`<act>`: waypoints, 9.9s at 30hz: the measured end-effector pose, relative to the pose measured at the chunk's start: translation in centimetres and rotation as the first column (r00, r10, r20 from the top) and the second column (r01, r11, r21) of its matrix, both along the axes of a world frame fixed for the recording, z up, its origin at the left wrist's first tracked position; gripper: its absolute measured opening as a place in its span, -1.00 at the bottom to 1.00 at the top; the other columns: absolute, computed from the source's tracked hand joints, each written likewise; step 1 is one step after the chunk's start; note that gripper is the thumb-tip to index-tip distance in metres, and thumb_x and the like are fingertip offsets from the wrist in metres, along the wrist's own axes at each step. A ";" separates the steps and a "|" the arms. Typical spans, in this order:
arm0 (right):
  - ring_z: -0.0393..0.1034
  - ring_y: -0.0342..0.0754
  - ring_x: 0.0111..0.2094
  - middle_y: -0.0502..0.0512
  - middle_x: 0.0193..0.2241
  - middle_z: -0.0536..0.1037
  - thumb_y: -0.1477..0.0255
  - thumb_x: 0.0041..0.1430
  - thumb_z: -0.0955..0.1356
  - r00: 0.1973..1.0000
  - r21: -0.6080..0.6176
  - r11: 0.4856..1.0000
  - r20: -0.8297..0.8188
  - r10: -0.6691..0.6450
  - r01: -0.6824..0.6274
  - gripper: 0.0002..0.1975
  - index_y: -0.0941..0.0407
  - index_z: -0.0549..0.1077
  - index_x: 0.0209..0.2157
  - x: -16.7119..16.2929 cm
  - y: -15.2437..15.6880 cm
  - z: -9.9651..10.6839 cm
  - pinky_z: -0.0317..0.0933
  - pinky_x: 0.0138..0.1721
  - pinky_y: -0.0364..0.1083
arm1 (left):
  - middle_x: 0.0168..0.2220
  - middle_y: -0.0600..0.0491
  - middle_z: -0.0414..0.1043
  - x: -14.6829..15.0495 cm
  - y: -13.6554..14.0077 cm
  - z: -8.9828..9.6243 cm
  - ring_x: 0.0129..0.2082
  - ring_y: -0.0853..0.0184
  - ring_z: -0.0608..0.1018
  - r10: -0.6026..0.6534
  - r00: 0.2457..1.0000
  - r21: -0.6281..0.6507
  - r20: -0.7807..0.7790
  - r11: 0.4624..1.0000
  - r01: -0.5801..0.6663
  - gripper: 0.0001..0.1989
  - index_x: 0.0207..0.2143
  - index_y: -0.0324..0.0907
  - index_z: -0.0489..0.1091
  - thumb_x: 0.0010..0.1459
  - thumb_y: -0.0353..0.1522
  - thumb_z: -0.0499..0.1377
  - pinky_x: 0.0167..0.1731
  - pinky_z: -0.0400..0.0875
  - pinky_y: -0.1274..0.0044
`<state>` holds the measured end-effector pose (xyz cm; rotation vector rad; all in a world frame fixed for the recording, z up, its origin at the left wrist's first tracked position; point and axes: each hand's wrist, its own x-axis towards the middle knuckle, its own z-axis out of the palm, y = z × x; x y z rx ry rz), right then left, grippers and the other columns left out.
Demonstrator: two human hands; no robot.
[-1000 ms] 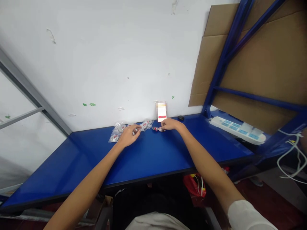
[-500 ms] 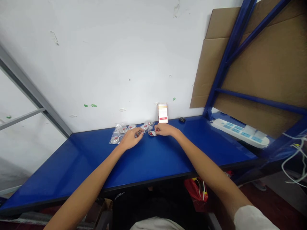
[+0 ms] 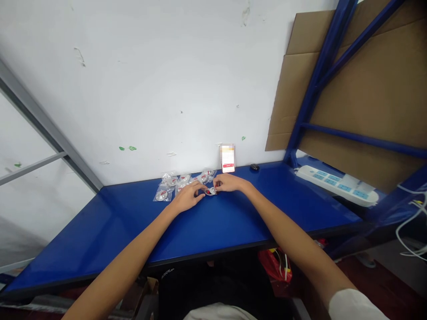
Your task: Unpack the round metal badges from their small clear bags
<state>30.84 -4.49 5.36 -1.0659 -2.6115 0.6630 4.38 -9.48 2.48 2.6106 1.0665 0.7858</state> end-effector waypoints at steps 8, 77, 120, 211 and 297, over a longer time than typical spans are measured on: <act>0.40 -0.08 -0.38 0.05 -0.36 0.59 0.35 0.17 0.50 1.000 0.057 0.998 -0.003 0.002 -0.002 -0.84 0.13 0.53 -0.37 -0.6 -0.2 -0.5 0.10 -0.37 -0.15 | -0.14 0.03 0.54 -0.2 0.3 -0.3 -0.38 0.29 0.53 0.017 1.000 0.005 -0.026 1.000 -0.017 -0.76 0.02 -0.03 0.58 0.32 -0.35 0.24 -0.26 0.40 0.43; 0.50 0.03 -0.13 0.12 -0.10 0.60 0.27 0.14 0.58 0.867 0.049 0.996 -0.489 0.094 -0.081 -0.51 0.08 0.56 0.08 -3.3 -1.8 -0.3 0.36 -0.09 -0.04 | -0.13 -0.01 0.53 0.7 0.1 0.2 -0.23 0.29 0.62 0.092 0.777 -0.410 0.623 0.884 0.224 -0.58 0.05 -0.12 0.32 0.23 -0.23 0.36 -0.26 0.60 0.45; 0.50 -0.02 -0.18 0.12 -0.16 0.62 0.58 0.22 0.44 0.954 0.176 0.983 -0.300 0.006 0.050 -0.69 0.11 0.62 0.00 0.9 0.9 0.1 0.35 -0.11 -0.08 | -0.48 0.04 0.53 -0.2 1.1 0.0 -0.49 0.26 0.57 0.283 0.839 -0.497 0.466 0.868 -0.017 -0.72 -0.23 -0.21 0.58 0.14 -0.18 0.33 -0.42 0.49 0.46; 0.54 0.01 -0.07 0.12 -0.12 0.61 0.29 -0.09 0.66 0.664 -0.179 0.974 -0.747 -0.040 -0.142 -0.35 0.11 0.52 0.04 -4.3 -0.4 -3.2 0.45 0.08 0.06 | -0.20 -0.02 0.60 0.3 0.6 0.7 -0.34 0.23 0.69 0.242 0.773 -0.486 0.586 0.868 0.097 -0.58 0.00 -0.19 0.39 0.21 -0.14 0.31 -0.36 0.65 0.39; 0.50 0.12 0.06 0.17 0.04 0.62 0.32 0.20 0.56 0.807 0.427 0.904 -0.536 0.249 0.004 -0.48 -0.04 0.54 0.19 -3.4 -0.9 -1.7 0.38 0.13 0.13 | 0.05 -0.16 0.63 0.5 -0.4 1.8 -0.12 0.06 0.71 0.294 0.703 -0.525 0.647 0.841 0.132 -0.40 0.02 -0.24 0.61 0.01 -0.07 0.51 0.02 0.64 0.16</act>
